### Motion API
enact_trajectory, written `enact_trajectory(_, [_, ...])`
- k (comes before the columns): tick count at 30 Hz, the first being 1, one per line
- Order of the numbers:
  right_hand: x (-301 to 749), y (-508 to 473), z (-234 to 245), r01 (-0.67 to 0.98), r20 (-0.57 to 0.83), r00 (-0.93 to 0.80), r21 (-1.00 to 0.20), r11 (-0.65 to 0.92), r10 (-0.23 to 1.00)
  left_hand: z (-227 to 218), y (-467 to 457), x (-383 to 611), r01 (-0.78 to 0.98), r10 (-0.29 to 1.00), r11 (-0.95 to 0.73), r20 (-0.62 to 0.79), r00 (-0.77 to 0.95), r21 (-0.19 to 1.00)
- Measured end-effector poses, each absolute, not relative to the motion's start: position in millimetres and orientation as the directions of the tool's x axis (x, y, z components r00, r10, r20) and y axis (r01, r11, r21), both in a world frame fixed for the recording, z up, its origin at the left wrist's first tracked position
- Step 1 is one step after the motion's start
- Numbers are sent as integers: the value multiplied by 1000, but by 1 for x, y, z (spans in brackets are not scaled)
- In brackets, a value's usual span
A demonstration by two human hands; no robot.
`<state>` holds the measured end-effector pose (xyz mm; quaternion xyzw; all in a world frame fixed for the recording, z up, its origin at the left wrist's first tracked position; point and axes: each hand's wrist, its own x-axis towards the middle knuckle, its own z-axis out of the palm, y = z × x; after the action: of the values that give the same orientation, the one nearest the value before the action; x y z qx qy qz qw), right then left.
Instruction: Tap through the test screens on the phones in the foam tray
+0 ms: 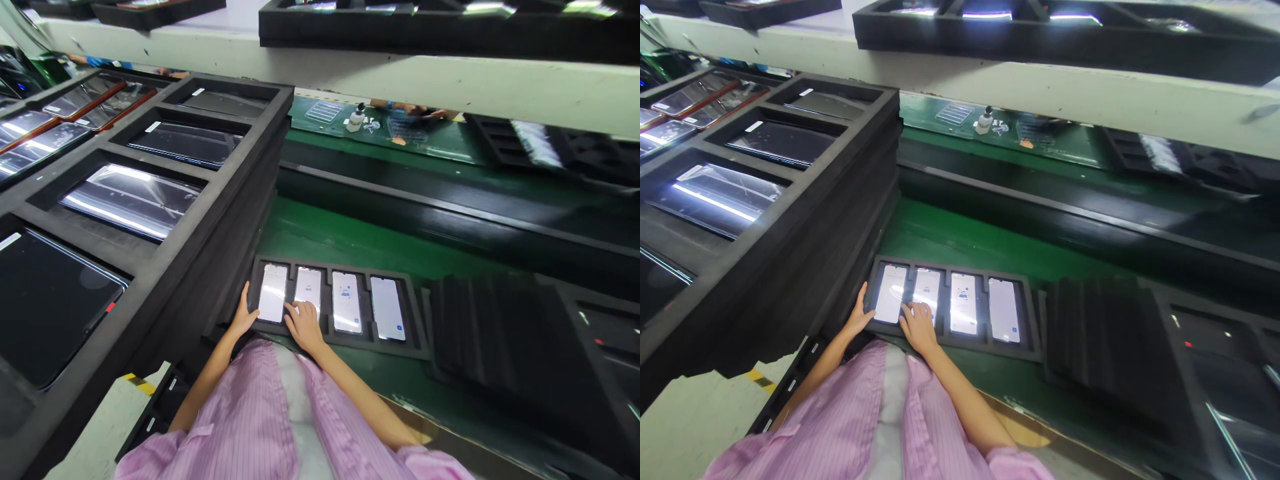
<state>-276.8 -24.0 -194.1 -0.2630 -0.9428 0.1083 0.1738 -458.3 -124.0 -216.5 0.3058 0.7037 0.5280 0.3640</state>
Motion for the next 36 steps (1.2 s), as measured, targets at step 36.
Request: enact_trajectory(36, [-193, -7, -199, 657, 261, -625, -334, 676, 736, -226, -124, -461, 35, 809, 251, -190, -556, 967])
